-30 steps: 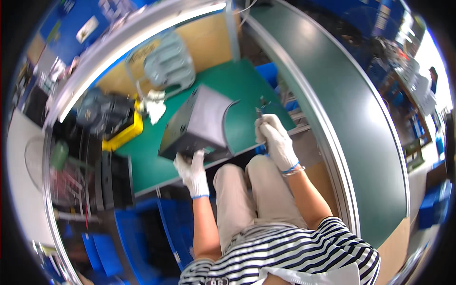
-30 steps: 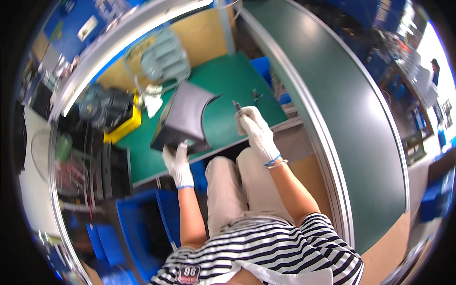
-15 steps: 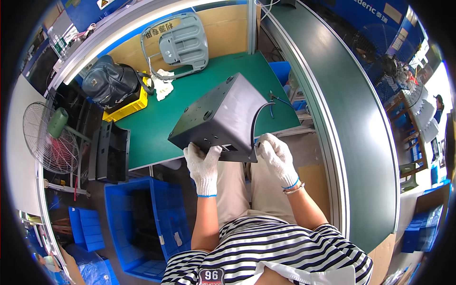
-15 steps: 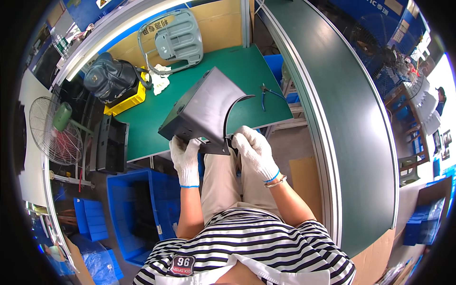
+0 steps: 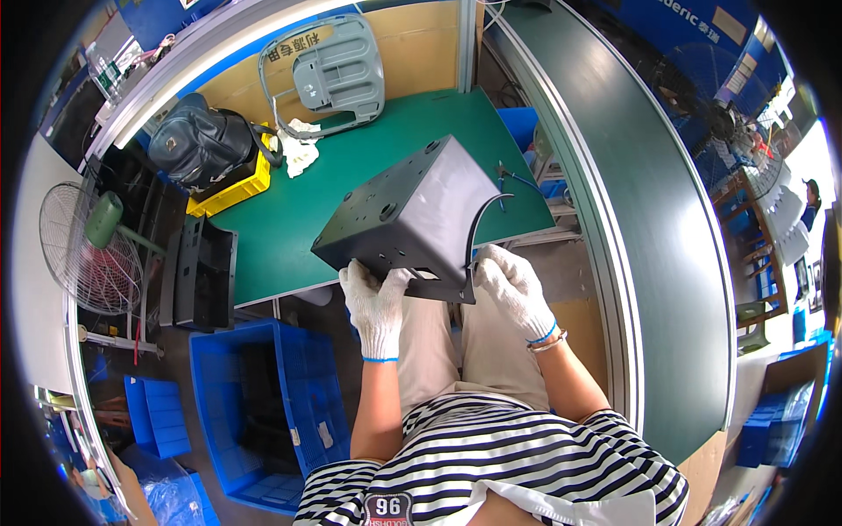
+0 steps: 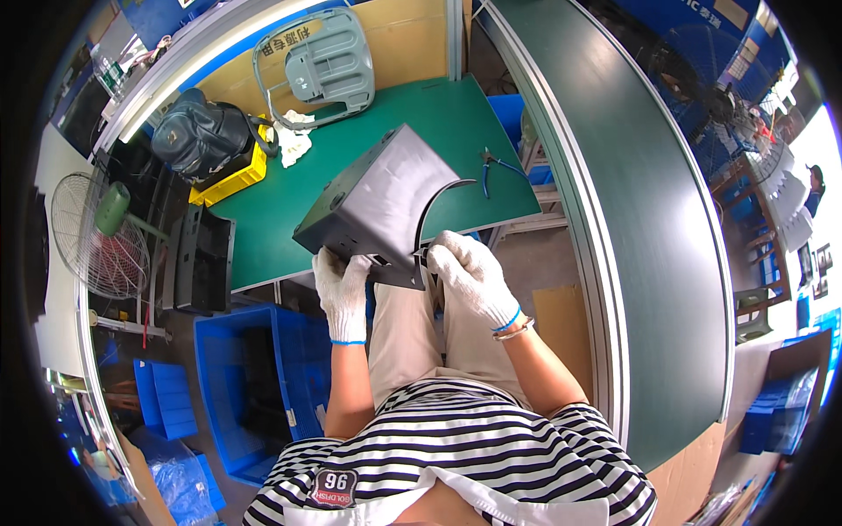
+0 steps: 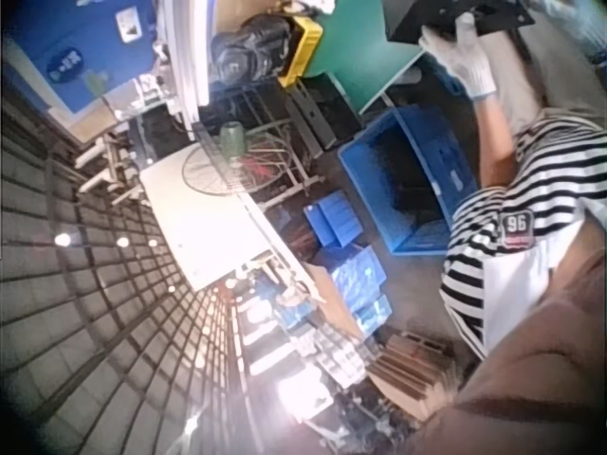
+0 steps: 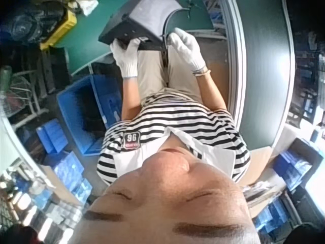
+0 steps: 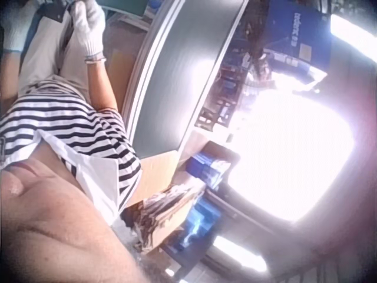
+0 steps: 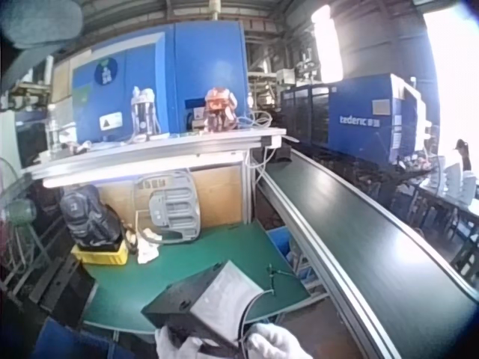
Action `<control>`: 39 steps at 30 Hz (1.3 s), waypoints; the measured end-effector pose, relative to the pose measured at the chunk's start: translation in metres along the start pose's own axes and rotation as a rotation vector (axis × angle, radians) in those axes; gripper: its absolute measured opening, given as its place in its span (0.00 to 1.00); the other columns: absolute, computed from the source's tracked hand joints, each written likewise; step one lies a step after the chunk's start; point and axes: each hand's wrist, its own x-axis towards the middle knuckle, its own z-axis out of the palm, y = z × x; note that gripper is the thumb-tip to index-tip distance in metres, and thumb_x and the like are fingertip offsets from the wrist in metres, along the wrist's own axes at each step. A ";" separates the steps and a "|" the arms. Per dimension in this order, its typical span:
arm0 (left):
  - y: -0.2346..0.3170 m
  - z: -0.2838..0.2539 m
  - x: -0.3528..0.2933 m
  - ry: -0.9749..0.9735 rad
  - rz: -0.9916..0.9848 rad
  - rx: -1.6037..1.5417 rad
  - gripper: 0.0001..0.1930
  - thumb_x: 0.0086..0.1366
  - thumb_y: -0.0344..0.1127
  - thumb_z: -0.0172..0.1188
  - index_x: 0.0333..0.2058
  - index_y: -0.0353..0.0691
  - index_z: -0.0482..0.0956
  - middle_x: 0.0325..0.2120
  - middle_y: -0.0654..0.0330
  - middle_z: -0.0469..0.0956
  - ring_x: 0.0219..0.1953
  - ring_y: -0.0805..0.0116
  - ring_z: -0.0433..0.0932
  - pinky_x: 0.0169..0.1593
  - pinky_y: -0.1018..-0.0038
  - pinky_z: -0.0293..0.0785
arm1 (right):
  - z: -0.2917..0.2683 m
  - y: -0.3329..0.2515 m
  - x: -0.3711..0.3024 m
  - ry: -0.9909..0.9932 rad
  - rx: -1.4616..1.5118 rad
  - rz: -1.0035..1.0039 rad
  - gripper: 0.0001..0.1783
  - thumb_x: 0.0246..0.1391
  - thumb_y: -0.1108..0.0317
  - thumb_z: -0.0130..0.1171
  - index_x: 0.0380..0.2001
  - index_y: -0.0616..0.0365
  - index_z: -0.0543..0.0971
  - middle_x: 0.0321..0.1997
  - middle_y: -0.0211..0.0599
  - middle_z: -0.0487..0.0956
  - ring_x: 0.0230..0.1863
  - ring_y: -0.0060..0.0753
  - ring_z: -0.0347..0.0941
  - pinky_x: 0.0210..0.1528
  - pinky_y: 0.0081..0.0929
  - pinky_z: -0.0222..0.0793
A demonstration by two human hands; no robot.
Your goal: The person puts on gloves, takes a black plastic component from the conveyor belt, and trims its excess material using pliers and a blade before setting it alongside other finished parts.
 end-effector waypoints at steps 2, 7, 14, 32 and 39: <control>-0.002 0.001 0.000 0.009 0.018 -0.001 0.19 0.54 0.35 0.63 0.44 0.32 0.75 0.40 0.58 0.67 0.38 0.68 0.70 0.48 0.72 0.69 | -0.001 0.003 -0.001 -0.014 0.004 0.058 0.12 0.65 0.62 0.52 0.29 0.58 0.73 0.28 0.23 0.68 0.32 0.17 0.60 0.37 0.18 0.60; 0.005 -0.002 0.000 0.037 -0.017 0.023 0.22 0.53 0.43 0.65 0.41 0.33 0.75 0.37 0.58 0.68 0.36 0.67 0.69 0.44 0.71 0.68 | -0.001 0.003 -0.002 -0.068 0.081 0.096 0.09 0.64 0.65 0.53 0.30 0.58 0.73 0.29 0.23 0.69 0.33 0.17 0.61 0.39 0.19 0.61; -0.013 -0.014 0.011 0.103 0.004 0.014 0.22 0.53 0.45 0.66 0.40 0.34 0.76 0.34 0.60 0.69 0.32 0.70 0.69 0.39 0.73 0.69 | 0.011 0.006 0.007 -0.137 -0.019 -0.006 0.08 0.64 0.66 0.53 0.31 0.58 0.75 0.27 0.29 0.70 0.31 0.26 0.64 0.40 0.24 0.63; -0.004 -0.108 0.035 0.535 0.063 0.274 0.20 0.46 0.40 0.74 0.30 0.35 0.73 0.32 0.58 0.64 0.29 0.65 0.66 0.34 0.67 0.67 | 0.101 -0.008 0.057 -0.191 -0.127 -0.071 0.12 0.58 0.63 0.62 0.32 0.59 0.74 0.25 0.32 0.72 0.27 0.25 0.66 0.32 0.26 0.67; -0.007 -0.103 0.041 0.545 0.094 0.281 0.22 0.48 0.44 0.74 0.34 0.35 0.75 0.34 0.57 0.66 0.30 0.64 0.69 0.36 0.66 0.68 | 0.119 0.004 0.060 0.012 -0.392 -0.235 0.08 0.56 0.70 0.63 0.29 0.59 0.74 0.20 0.35 0.68 0.21 0.29 0.61 0.26 0.27 0.63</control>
